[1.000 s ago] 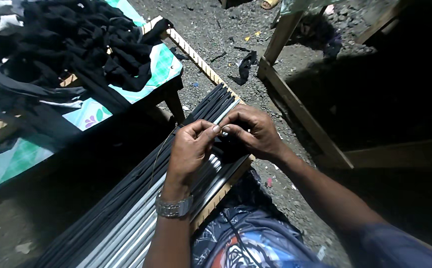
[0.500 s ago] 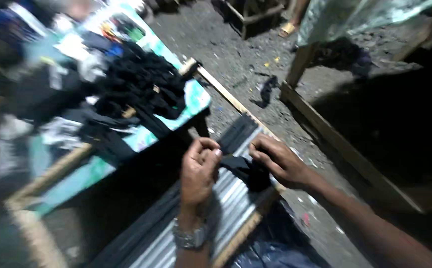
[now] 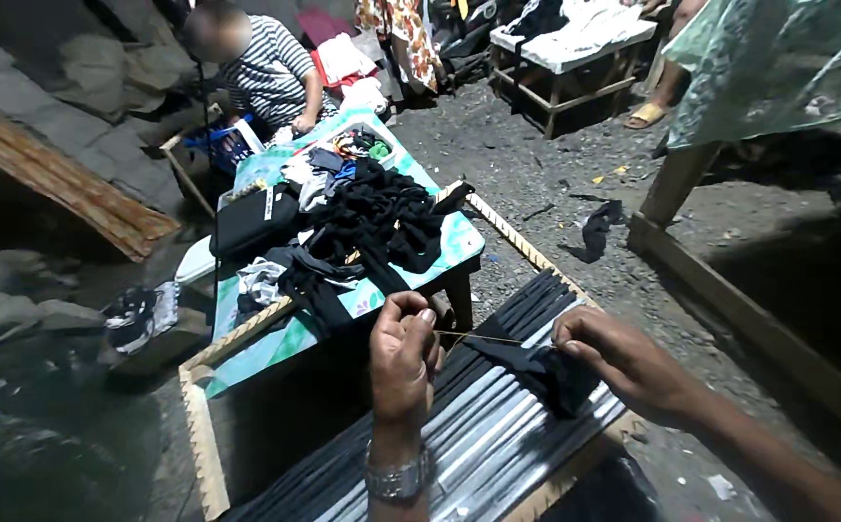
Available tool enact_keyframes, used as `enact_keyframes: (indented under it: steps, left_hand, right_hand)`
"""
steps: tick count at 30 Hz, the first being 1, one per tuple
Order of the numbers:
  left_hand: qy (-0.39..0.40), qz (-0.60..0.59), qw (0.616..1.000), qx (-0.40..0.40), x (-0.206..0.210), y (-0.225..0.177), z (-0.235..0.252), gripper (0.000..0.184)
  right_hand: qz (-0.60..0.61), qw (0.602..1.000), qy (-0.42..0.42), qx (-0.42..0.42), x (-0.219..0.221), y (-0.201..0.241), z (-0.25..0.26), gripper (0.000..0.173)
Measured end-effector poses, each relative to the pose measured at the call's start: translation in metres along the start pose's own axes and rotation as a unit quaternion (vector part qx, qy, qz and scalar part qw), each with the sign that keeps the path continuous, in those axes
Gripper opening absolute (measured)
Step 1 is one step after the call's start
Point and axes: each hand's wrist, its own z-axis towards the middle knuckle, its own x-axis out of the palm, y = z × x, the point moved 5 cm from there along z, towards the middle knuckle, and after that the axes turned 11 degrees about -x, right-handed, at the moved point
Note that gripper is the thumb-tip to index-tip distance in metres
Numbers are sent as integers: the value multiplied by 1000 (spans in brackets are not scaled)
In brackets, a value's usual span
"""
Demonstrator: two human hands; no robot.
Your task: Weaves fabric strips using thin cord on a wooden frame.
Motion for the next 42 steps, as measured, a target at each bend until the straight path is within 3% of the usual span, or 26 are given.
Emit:
enact_keyframes:
  steps: [10,18,24,29,35,42]
  left_hand:
    - [-12,-59,997,42,-1,-6,-4,12]
    - [-28,-62,996,51,-2,-6,-3,13]
    - [-48,-41,996,59,-3,-6,-7,11]
    - [-56,30,997,46,-4,-8,-8,13]
    - [-57,42,996,46,-3,-6,-6,13]
    - [-37,41,997,47,1,-7,-4,12]
  right_hand:
    - [-49,999,10,-20,2,8,5,24]
    - [10,1000,-15,16,3,8,0,20]
    - [-25,999,28,14,7,15,8,21]
    - [86,991,-19,104,5,8,1,18]
    - [244,949,-41,198,5,3,-8,29]
    - [250,949,-28,189,11,7,-3,32]
